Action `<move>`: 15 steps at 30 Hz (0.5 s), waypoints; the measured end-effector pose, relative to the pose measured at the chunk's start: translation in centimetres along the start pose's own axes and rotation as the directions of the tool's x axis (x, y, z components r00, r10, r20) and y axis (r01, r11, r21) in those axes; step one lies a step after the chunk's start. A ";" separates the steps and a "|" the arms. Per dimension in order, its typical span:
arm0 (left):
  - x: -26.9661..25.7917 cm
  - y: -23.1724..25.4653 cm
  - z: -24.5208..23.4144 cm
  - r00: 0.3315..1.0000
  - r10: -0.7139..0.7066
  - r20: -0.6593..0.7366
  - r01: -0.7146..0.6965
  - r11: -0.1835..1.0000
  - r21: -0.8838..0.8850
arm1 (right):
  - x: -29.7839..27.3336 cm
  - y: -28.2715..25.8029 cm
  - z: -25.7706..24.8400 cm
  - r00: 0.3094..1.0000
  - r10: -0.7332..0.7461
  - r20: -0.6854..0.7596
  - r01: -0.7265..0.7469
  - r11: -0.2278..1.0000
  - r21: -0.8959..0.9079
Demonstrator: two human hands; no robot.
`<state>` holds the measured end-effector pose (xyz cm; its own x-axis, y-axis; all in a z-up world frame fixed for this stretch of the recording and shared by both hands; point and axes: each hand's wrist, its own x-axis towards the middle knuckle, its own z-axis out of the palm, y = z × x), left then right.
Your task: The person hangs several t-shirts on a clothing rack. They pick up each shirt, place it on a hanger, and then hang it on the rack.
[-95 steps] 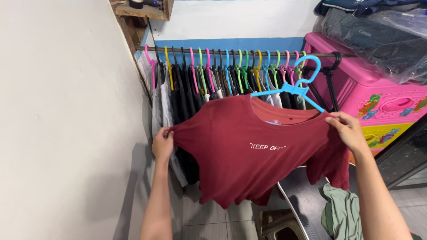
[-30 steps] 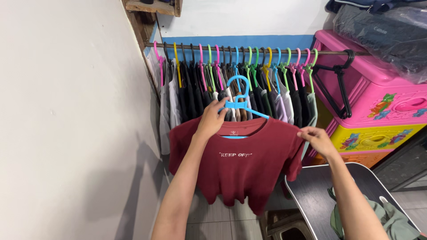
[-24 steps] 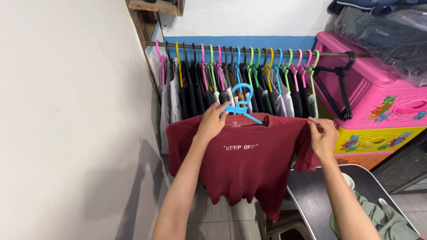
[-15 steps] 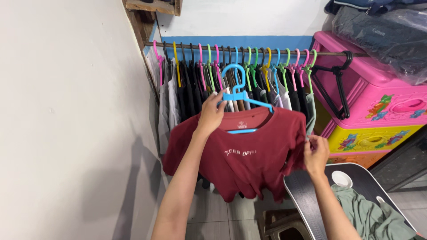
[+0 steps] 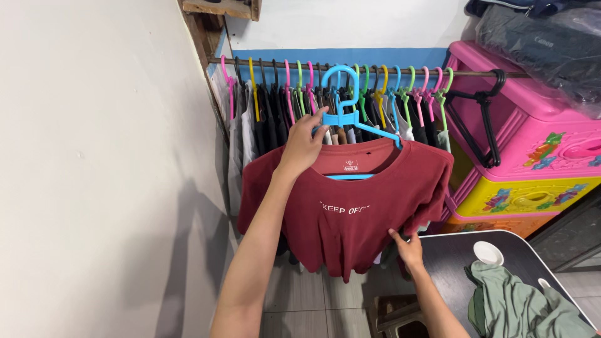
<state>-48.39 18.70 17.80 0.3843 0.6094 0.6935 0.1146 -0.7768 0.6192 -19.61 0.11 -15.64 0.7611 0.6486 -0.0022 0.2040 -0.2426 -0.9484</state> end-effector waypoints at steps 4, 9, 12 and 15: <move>0.1 -0.5 -0.9 1.000 0.008 -0.012 -0.008 1.000 0.008 | 0.5 -0.5 -0.3 0.990 -0.098 0.105 0.066 0.960 0.272; 0.2 -0.6 -2.7 0.998 0.048 -0.031 -0.047 0.999 0.022 | 0.5 -0.2 -3.4 0.829 0.075 0.554 -0.474 0.620 0.626; 0.4 -0.3 -3.5 1.000 0.023 -0.011 -0.023 1.000 0.005 | 0.6 0.5 -3.8 0.903 0.111 0.416 -0.358 0.730 0.582; 0.0 -0.1 -3.4 1.000 -0.018 0.015 0.018 1.000 0.002 | 1.3 0.7 -3.6 0.999 -0.004 0.045 -0.016 0.901 0.433</move>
<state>-51.48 19.28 18.98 0.3957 0.6207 0.6768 0.1234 -0.7662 0.6306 -16.25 -1.80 -15.13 0.7319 0.6813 -0.0126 -0.0951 0.0839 -0.9919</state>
